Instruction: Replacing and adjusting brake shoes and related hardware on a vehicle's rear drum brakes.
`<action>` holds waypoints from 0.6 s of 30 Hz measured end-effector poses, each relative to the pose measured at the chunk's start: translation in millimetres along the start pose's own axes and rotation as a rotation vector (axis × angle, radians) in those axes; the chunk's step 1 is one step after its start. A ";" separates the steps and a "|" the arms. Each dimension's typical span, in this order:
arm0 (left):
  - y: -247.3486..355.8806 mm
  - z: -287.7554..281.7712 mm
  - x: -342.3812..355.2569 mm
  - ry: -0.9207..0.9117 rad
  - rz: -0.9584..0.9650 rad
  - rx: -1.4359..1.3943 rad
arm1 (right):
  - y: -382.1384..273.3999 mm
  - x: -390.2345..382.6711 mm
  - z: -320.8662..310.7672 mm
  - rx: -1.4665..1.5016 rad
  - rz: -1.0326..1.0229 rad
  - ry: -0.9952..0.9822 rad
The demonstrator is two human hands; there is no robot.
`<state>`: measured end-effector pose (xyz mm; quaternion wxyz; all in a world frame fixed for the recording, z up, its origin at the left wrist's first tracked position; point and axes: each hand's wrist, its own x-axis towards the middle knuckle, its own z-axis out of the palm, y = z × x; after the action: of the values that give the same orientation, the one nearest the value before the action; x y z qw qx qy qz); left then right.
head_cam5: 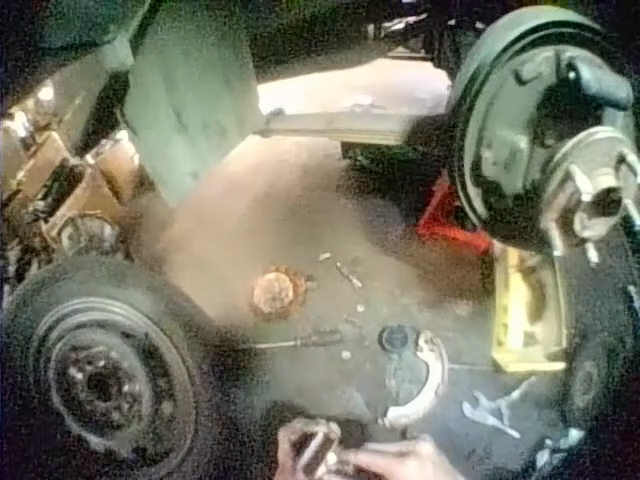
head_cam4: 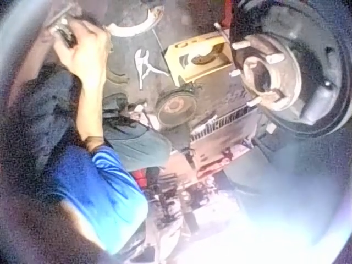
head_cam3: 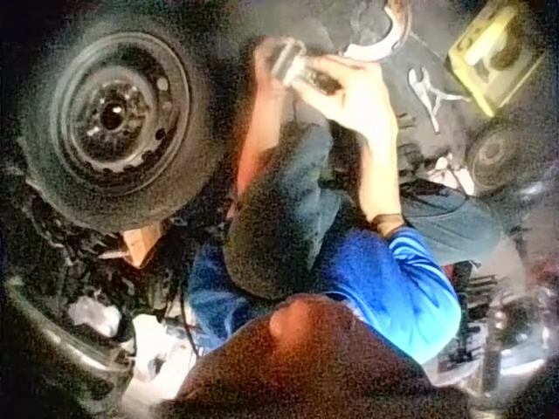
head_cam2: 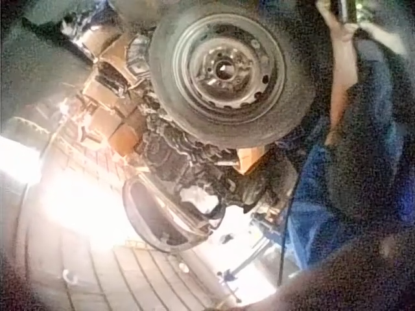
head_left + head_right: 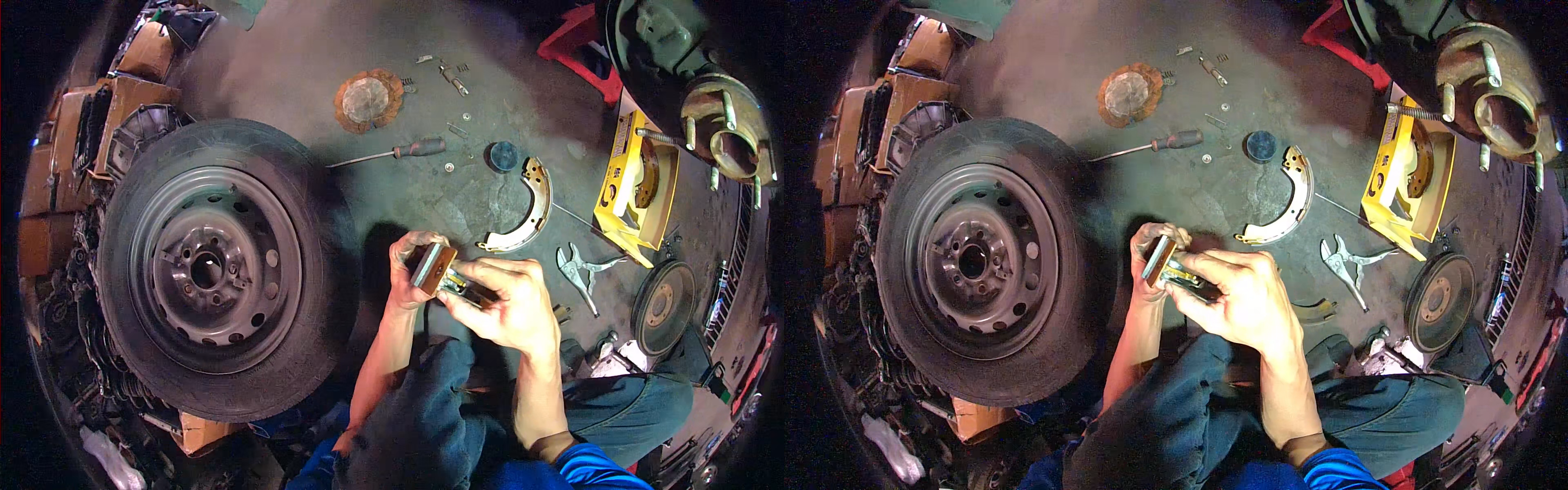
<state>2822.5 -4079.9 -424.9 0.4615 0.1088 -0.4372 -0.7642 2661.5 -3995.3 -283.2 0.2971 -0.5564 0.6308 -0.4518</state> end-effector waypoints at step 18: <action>10.9 -48.3 -27.4 0.734 -0.554 0.472 | 181.8 96.9 55.9 -0.403 0.353 0.198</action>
<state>2871.8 -4087.5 -451.7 0.3278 0.5827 -0.3616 -0.6498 2612.0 -4107.7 -457.8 0.1919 -0.4389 0.8210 -0.3108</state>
